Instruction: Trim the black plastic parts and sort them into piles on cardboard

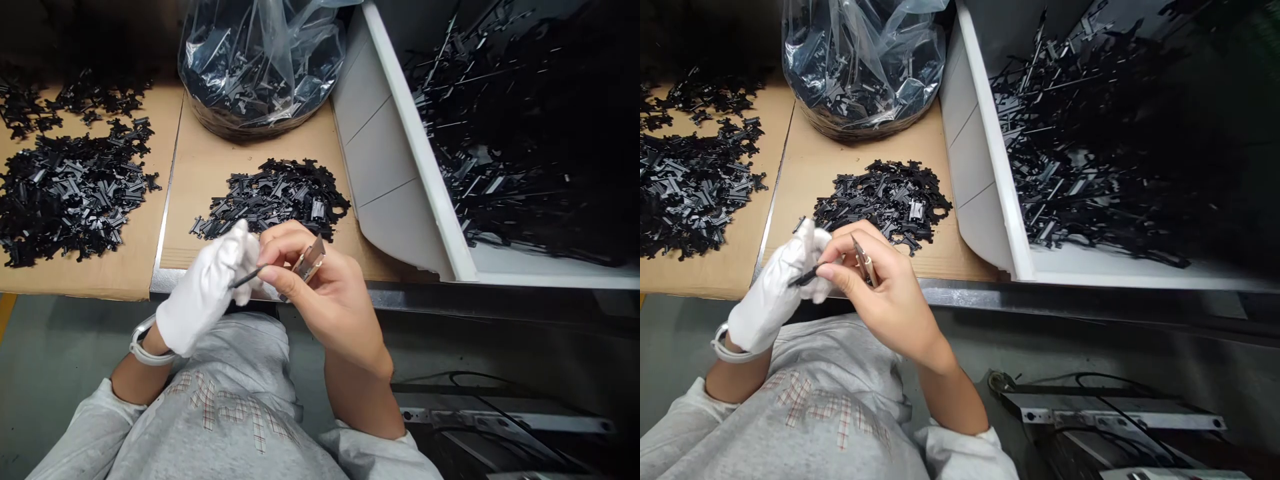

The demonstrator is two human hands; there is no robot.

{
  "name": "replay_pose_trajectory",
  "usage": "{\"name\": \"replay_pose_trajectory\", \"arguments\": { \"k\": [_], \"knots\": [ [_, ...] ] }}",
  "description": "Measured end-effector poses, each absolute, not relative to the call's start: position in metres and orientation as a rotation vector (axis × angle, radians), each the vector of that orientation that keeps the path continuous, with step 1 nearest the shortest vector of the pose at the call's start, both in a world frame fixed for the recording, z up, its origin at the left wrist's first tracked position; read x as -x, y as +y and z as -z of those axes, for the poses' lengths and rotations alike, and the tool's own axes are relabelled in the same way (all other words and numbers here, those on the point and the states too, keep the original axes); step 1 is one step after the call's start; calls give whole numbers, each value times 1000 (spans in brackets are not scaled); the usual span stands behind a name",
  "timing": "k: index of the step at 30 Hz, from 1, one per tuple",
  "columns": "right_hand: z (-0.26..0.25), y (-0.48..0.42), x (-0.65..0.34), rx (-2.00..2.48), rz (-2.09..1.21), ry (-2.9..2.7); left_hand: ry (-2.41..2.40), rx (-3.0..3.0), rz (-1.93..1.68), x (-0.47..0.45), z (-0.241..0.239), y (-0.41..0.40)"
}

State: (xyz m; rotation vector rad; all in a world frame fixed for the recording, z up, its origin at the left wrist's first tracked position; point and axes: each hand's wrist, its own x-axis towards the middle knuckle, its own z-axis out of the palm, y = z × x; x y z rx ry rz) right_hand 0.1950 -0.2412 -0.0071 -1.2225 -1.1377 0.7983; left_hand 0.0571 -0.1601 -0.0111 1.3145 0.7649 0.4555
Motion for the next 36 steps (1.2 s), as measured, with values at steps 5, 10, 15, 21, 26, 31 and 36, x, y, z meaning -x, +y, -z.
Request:
{"name": "replay_pose_trajectory", "arguments": {
  "k": [5, 10, 15, 21, 26, 31, 36],
  "knots": [
    [5, -241, -201, 1338, -968, -1006, 822, -1330, -474, -43, 2, -156],
    [12, -241, -199, 1227, -1002, -995, 837, -1343, -451, -41, -11, -156],
    [20, -257, -198, 1372, -671, -1249, 908, -1276, -521, -43, -12, -157],
    [20, -259, -193, 1410, -315, -1557, 938, -1144, -530, -41, -15, -166],
    [22, -256, -191, 1379, -185, -1599, 971, -1061, -499, -43, -17, -169],
    [24, -257, -191, 1322, -166, -1601, 963, -1053, -487, -42, -16, -168],
    [24, -255, -191, 1367, -147, -1503, 900, -1125, -432, -34, -17, -173]
  ]
}}
